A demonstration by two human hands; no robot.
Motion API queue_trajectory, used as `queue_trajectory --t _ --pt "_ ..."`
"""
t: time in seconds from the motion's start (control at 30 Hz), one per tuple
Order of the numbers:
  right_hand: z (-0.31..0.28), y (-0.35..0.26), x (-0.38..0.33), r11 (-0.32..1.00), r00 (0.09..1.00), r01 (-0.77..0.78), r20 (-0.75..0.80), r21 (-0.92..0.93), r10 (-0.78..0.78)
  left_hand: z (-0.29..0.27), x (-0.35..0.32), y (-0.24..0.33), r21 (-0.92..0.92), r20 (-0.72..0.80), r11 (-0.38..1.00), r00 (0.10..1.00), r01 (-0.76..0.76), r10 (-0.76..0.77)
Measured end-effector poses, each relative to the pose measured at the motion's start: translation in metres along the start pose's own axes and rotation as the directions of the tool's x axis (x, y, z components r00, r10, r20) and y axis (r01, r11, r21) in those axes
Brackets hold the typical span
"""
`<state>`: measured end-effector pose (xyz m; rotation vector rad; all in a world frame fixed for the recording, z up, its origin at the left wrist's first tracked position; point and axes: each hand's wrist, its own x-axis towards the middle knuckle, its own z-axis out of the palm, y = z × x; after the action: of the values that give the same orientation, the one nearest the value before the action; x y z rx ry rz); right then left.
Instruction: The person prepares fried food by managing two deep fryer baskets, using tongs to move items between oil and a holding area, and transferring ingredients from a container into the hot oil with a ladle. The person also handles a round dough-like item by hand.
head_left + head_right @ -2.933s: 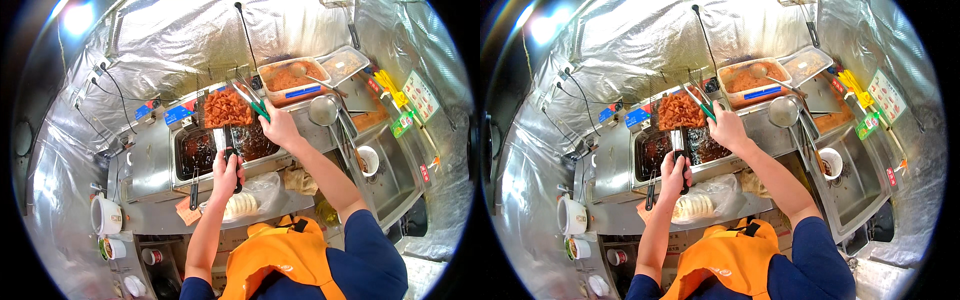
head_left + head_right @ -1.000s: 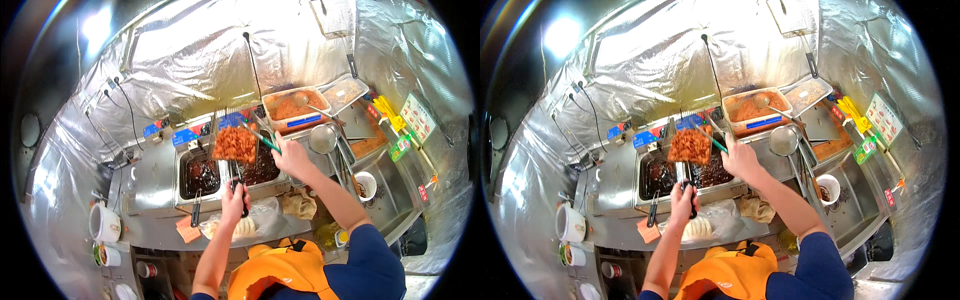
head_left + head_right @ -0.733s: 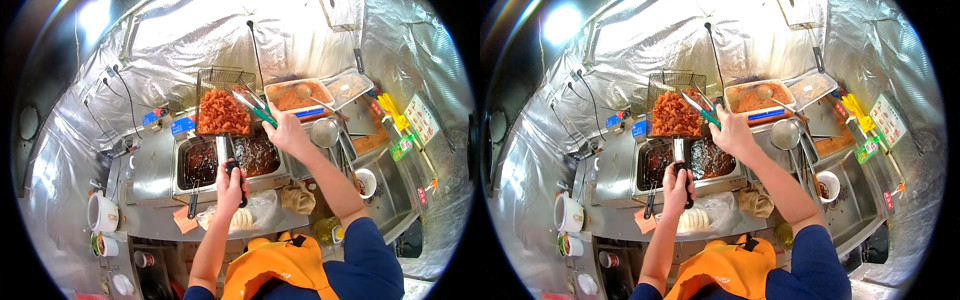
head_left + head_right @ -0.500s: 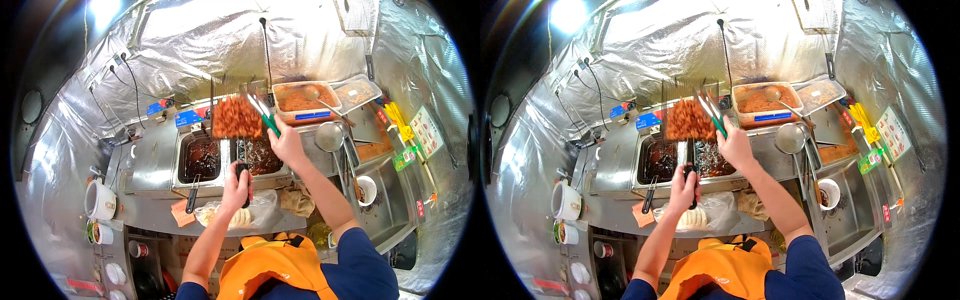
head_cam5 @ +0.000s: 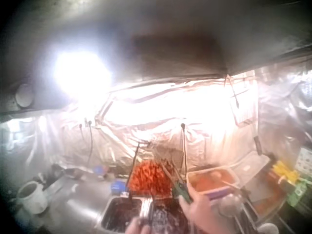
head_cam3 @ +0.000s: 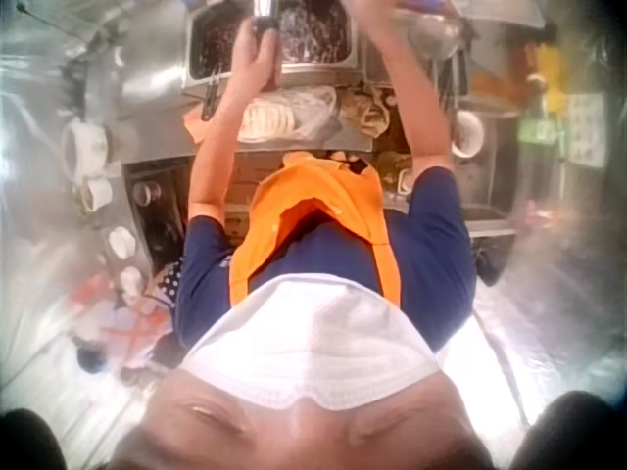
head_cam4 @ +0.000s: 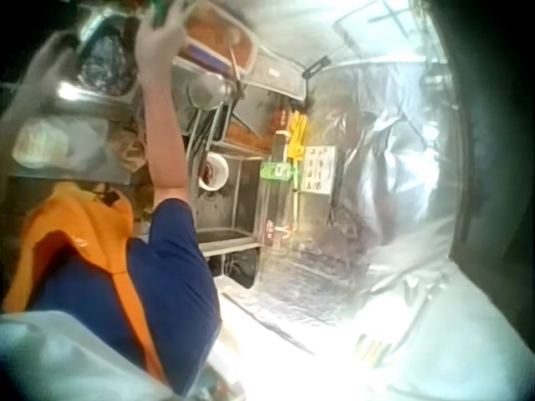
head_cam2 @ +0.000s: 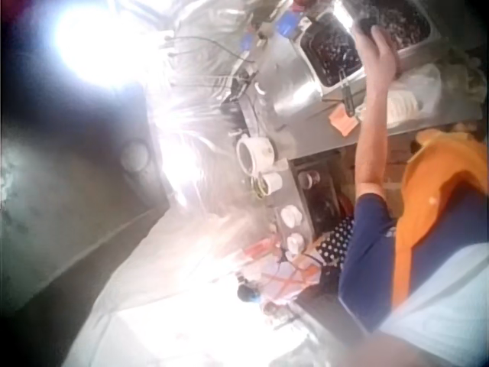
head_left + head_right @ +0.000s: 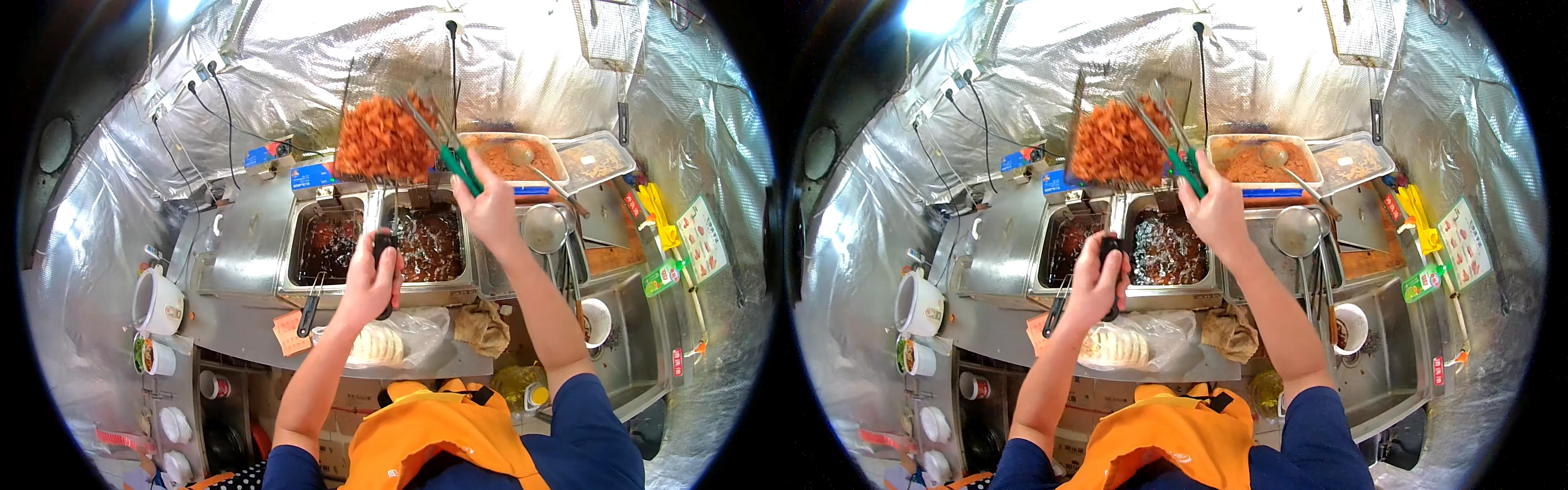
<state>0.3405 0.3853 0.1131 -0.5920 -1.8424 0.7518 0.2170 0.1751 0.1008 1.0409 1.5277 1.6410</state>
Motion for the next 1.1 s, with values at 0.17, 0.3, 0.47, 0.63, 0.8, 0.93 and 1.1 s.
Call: queue_trajectory --t 0.17,0.3,0.47,0.63,0.8,0.93,1.1 --pt "-0.014 -0.017 -0.005 0.997 0.997 -0.053 0.058 -0.057 0.056 0.015 -0.013 0.003 -0.050 -0.025 0.998 0.999 0.026 -0.027" --pt "0.013 0.038 -0.080 0.968 0.970 -0.215 0.090 -0.131 0.227 0.028 -0.046 -0.062 -0.207 -0.050 0.950 0.967 0.234 -0.249" --pt "0.020 0.077 -0.101 0.836 0.871 -0.214 0.289 -0.506 0.398 0.031 -0.035 -0.106 -0.361 0.006 0.831 0.892 0.423 -0.452" --pt "0.007 0.045 -0.069 0.805 0.881 -0.105 0.320 -0.584 0.348 0.030 0.002 -0.071 -0.513 -0.015 0.748 0.867 0.421 -0.498" --pt "-0.003 0.040 -0.069 0.879 0.908 -0.084 0.327 -0.470 0.262 0.028 0.070 -0.031 -0.704 0.068 0.508 0.759 0.497 -0.647" --pt "-0.004 0.045 -0.072 0.880 0.916 -0.164 0.263 -0.446 0.304 0.023 0.092 -0.046 -0.758 0.130 0.419 0.745 0.500 -0.654" --pt "0.023 0.086 -0.072 0.867 0.846 -0.225 0.353 -0.444 0.400 0.038 0.046 -0.064 -0.669 0.033 0.547 0.756 0.503 -0.654"
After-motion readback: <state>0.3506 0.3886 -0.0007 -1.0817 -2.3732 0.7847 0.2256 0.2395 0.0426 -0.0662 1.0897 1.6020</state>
